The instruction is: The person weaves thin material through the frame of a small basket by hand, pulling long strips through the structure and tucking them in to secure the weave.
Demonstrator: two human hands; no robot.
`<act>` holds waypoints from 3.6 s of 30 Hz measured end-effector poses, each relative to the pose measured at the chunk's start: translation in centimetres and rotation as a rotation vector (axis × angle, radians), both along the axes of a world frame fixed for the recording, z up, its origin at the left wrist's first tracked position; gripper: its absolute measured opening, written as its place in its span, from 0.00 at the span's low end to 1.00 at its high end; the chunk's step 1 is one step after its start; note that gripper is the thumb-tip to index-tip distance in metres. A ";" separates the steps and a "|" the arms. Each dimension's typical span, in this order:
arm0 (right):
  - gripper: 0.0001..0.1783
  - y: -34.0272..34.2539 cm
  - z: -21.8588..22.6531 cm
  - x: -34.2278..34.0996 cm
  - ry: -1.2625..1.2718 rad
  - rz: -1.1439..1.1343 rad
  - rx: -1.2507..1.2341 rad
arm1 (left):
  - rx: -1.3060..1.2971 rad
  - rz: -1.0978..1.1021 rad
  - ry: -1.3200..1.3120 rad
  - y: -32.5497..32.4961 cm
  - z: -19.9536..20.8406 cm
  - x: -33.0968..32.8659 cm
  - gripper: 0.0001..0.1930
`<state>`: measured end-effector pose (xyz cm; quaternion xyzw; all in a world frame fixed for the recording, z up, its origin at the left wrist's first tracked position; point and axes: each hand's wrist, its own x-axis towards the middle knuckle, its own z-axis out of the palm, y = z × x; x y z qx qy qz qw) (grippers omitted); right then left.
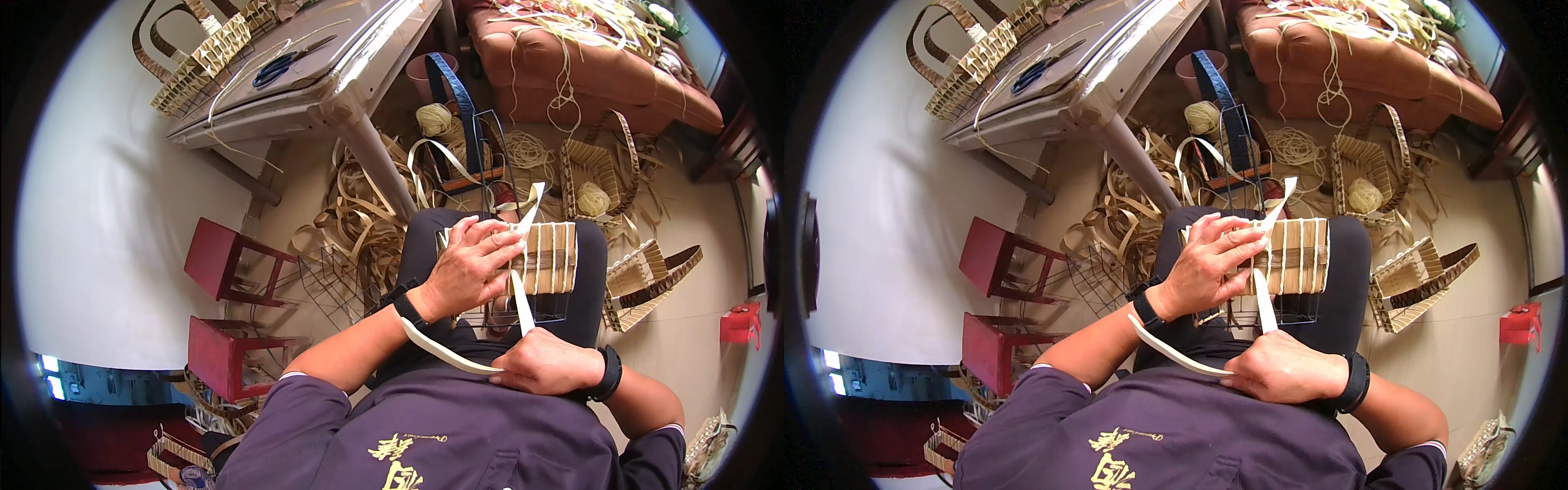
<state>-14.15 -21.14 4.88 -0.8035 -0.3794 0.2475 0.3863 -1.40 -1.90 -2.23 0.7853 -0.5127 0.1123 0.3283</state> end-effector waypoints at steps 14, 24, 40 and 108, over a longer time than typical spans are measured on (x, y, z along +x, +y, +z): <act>0.12 0.2 1.2 -1.1 -0.030 0.044 0.035 | -0.045 0.026 -0.069 -0.7 -0.4 0.1 0.22; 0.10 0.4 1.5 -0.8 -0.184 0.059 0.207 | 0.038 0.036 0.019 -2.3 3.8 2.0 0.09; 0.14 -0.3 -1.4 1.2 0.010 0.017 0.241 | 0.215 -0.003 -0.293 -4.9 2.9 2.7 0.06; 0.11 -1.0 -4.3 3.2 -0.891 -0.665 -0.290 | 0.268 -0.032 -0.154 -4.3 4.4 4.0 0.10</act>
